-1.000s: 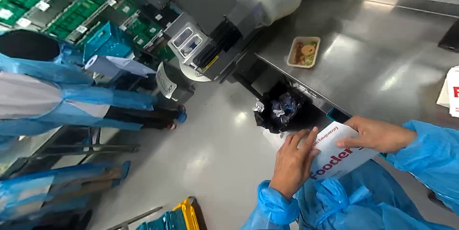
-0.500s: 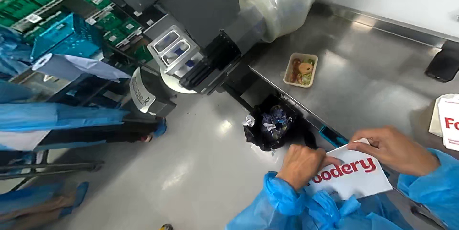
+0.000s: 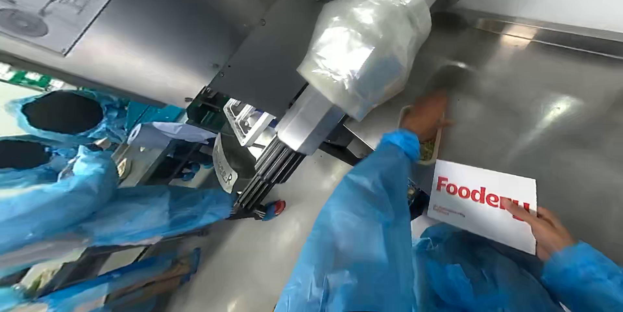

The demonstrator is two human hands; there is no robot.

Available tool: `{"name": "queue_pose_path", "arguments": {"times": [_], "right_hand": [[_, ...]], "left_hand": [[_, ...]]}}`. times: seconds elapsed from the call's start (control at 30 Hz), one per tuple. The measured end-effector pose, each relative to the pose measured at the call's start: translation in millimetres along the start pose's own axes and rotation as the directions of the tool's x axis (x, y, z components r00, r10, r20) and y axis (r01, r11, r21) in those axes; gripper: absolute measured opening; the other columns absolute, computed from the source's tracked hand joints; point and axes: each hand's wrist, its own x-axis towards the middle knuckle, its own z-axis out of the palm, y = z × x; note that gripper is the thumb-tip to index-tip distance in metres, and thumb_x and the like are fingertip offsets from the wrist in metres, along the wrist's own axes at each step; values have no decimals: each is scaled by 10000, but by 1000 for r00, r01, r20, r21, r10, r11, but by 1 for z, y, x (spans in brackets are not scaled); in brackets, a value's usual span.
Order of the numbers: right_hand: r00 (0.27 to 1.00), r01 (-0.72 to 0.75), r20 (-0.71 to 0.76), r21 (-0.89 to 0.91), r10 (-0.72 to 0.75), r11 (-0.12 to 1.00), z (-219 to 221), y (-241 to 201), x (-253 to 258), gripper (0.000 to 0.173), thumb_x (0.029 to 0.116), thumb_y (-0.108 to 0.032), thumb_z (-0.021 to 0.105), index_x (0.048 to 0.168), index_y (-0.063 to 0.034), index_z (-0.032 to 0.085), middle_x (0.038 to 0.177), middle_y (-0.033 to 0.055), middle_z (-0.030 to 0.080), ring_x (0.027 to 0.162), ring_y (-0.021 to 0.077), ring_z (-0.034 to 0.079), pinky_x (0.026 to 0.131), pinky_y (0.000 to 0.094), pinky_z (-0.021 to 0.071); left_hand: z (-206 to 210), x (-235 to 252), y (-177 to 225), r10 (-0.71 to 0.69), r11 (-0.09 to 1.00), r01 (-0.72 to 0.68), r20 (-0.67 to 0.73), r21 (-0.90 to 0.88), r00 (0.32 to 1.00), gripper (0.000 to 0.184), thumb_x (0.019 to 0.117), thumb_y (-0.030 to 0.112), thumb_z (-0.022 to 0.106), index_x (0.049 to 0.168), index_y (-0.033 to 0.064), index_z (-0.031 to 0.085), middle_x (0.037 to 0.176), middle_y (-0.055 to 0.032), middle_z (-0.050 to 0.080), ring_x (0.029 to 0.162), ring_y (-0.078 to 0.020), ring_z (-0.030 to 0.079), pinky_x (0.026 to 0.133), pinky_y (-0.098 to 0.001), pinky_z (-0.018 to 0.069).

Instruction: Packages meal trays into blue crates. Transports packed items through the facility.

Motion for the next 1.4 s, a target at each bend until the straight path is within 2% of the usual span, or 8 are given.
{"name": "queue_pose_path", "arguments": {"times": [0.17, 0.3, 0.5, 0.73, 1.0, 1.1, 1.27, 1.4], "right_hand": [[971, -194, -108, 180, 215, 964, 12, 4, 22, 387, 1020, -190, 607, 1340, 19, 542, 1185, 127, 661, 1022, 120, 659, 892, 333, 562], [950, -279, -77, 220, 302, 935, 15, 30, 29, 435, 1023, -232, 599, 1390, -17, 507, 1203, 150, 651, 1033, 185, 671, 860, 399, 582], [940, -334, -42, 85, 338, 939, -8, 27, 0, 379, 1053, -231, 549, 1336, 21, 535, 1133, 143, 649, 973, 158, 651, 850, 371, 564], [961, -277, -10, 71, 278, 958, -37, -23, -92, 326, 1100, -298, 396, 1255, -51, 542, 917, 39, 665, 793, 91, 678, 692, 298, 597], [813, 566, -11, 252, -582, 785, -66, -15, -177, 171, 876, -192, 694, 937, -351, 700, 869, -195, 742, 792, -95, 675, 710, 113, 567], [872, 367, 231, 277, -432, 888, -96, -11, -204, 160, 835, -479, 786, 934, -357, 759, 863, -157, 751, 791, -61, 688, 707, 151, 585], [913, 408, 33, -58, -407, 911, -177, -22, -236, 682, 837, -790, 584, 1200, -217, 655, 985, -101, 727, 888, 25, 695, 755, 249, 600], [978, 202, -43, -32, -203, 979, -212, -7, -294, 176, 917, -335, 700, 990, -175, 690, 849, -99, 726, 793, -8, 684, 720, 196, 586]], "left_hand": [[-11, 5, -88, -268, 945, 322, 437, -53, 859, 654, 892, 369, 806, 1357, -33, 583, 1306, -279, 630, 1239, -429, 604, 1066, -615, 466], [23, -78, -98, -290, 737, 473, 406, -482, 867, 415, 1016, 300, 656, 1008, -114, 629, 916, -237, 636, 860, -322, 624, 843, -520, 519], [110, -246, 7, -699, -113, 169, 199, -979, 687, 419, 1040, 311, 574, 1346, 35, 497, 1034, -149, 679, 835, -230, 695, 738, -434, 615], [111, -374, 124, -551, -514, -36, 298, -857, 780, 748, 857, 377, 760, 1356, -22, 371, 953, -94, 747, 841, -189, 754, 793, -382, 643], [113, -435, 167, -133, -507, -178, -128, -843, 983, 290, 916, 166, 726, 1202, 201, 760, 1084, 4, 784, 988, -79, 739, 926, -290, 592], [115, -428, 186, -63, -496, -142, -128, -856, 990, 497, 919, 191, 741, 1393, 243, 600, 1190, 3, 741, 1045, -91, 716, 956, -308, 579], [127, -402, 271, -247, -661, -126, 56, -739, 967, 250, 840, 233, 790, 1055, 106, 763, 931, -87, 786, 843, -173, 768, 809, -369, 635], [123, -339, 354, -243, -649, -139, 31, -748, 969, 598, 909, 609, 653, 1338, 193, 643, 1079, -30, 768, 960, -139, 750, 834, -349, 633]]}}
